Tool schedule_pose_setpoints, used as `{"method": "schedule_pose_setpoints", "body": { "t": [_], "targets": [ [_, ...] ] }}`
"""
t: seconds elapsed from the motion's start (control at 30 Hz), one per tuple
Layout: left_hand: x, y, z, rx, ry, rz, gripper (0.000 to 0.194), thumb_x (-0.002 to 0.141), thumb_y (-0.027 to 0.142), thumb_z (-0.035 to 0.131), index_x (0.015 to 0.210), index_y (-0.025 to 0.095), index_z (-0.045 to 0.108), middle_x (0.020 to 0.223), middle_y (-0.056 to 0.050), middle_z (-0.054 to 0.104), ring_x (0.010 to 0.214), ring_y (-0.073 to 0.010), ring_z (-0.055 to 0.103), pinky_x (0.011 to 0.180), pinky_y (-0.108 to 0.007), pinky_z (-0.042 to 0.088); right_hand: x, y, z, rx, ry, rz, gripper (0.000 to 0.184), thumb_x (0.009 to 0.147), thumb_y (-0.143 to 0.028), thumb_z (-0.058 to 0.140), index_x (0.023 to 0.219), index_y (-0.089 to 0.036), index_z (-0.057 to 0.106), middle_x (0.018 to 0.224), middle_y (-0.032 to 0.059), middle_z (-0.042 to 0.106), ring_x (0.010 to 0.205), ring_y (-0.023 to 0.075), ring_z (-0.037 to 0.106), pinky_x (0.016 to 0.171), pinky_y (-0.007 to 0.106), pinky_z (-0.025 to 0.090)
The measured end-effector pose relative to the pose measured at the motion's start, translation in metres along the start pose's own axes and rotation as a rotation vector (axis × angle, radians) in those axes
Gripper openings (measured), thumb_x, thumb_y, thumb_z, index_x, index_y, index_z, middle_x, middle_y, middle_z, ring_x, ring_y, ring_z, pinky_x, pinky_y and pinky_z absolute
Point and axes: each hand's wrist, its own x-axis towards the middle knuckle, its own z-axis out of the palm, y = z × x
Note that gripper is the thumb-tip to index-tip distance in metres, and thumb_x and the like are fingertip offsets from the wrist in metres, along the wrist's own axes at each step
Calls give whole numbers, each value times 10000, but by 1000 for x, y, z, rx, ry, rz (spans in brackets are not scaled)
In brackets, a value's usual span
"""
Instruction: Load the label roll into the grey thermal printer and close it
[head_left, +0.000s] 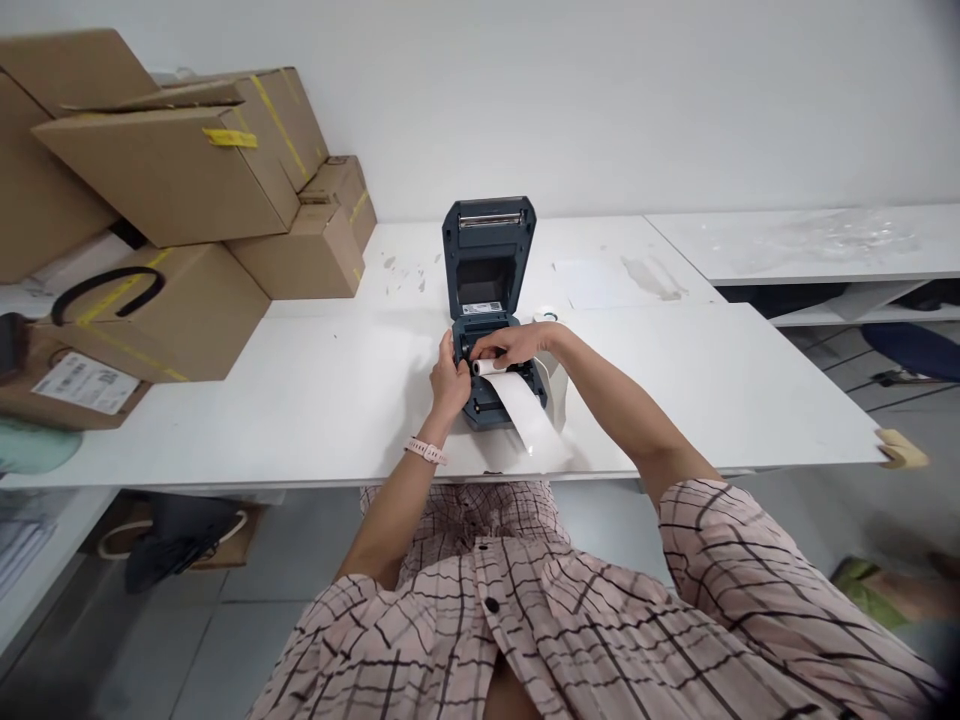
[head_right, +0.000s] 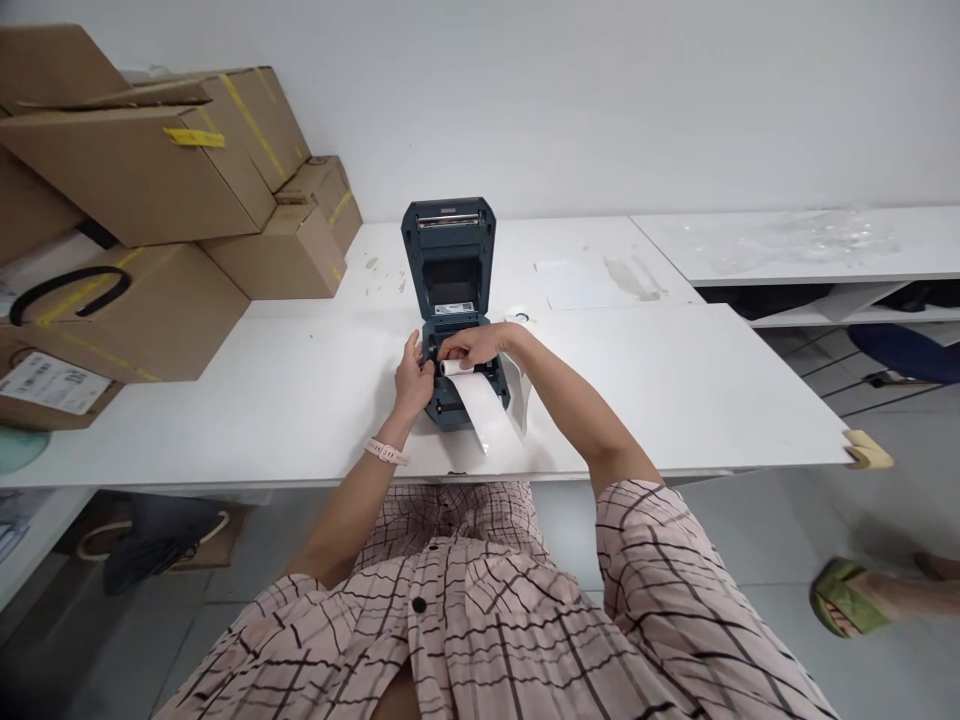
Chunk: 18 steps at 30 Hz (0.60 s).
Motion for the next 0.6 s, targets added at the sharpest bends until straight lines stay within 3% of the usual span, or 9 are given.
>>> {"method": "schedule_pose_setpoints", "body": {
  "t": [0.17, 0.27, 0.37, 0.43, 0.5, 0.6],
  "targets": [
    [0, -5, 0, -36, 3, 2, 727, 894, 104, 529, 1588, 245, 369, 1574, -114, 553, 1459, -273, 529, 1234, -489, 390, -20, 5, 4, 201, 48, -151, 432, 803, -204, 722, 1231, -195, 665, 1062, 58, 702, 885, 201, 630, 779, 316, 517],
    [-2, -4, 0, -47, 2, 1, 700, 905, 139, 531, 1576, 272, 383, 1567, -96, 563, 1455, -275, 531, 1235, -510, 384, -62, 11, 21, 478, 226, -347, 385, 864, -326, 756, 1206, -212, 622, 1092, 61, 686, 947, 193, 635, 821, 325, 519],
    [-4, -2, -1, -53, 8, 3, 661, 922, 158, 521, 1563, 274, 406, 1580, -94, 548, 1473, -279, 509, 1239, -511, 381, -122, 30, 52, 762, 475, -507, 374, 822, -403, 832, 1049, -232, 589, 1031, 60, 701, 1006, 219, 679, 848, 354, 540],
    [-5, 0, -1, -54, 13, 7, 644, 929, 157, 512, 1555, 278, 421, 1599, -85, 527, 1492, -276, 485, 1243, -501, 380, -158, 48, 72, 884, 626, -425, 408, 762, -447, 879, 951, -247, 578, 969, 65, 710, 1016, 254, 697, 829, 375, 553],
    [-6, 1, -1, -50, 9, 14, 640, 935, 156, 504, 1554, 295, 420, 1611, -68, 514, 1503, -270, 470, 1242, -498, 384, -183, 67, 88, 936, 705, -208, 407, 731, -440, 898, 938, -255, 600, 1001, 83, 724, 1076, 288, 691, 830, 397, 559],
    [-5, 1, -1, -36, 0, 31, 651, 933, 149, 500, 1556, 315, 412, 1606, -49, 521, 1502, -261, 472, 1239, -496, 392, -188, 93, 102, 889, 715, 117, 370, 714, -348, 885, 986, -246, 656, 1099, 86, 735, 1079, 272, 666, 856, 397, 545]
  ]
}}
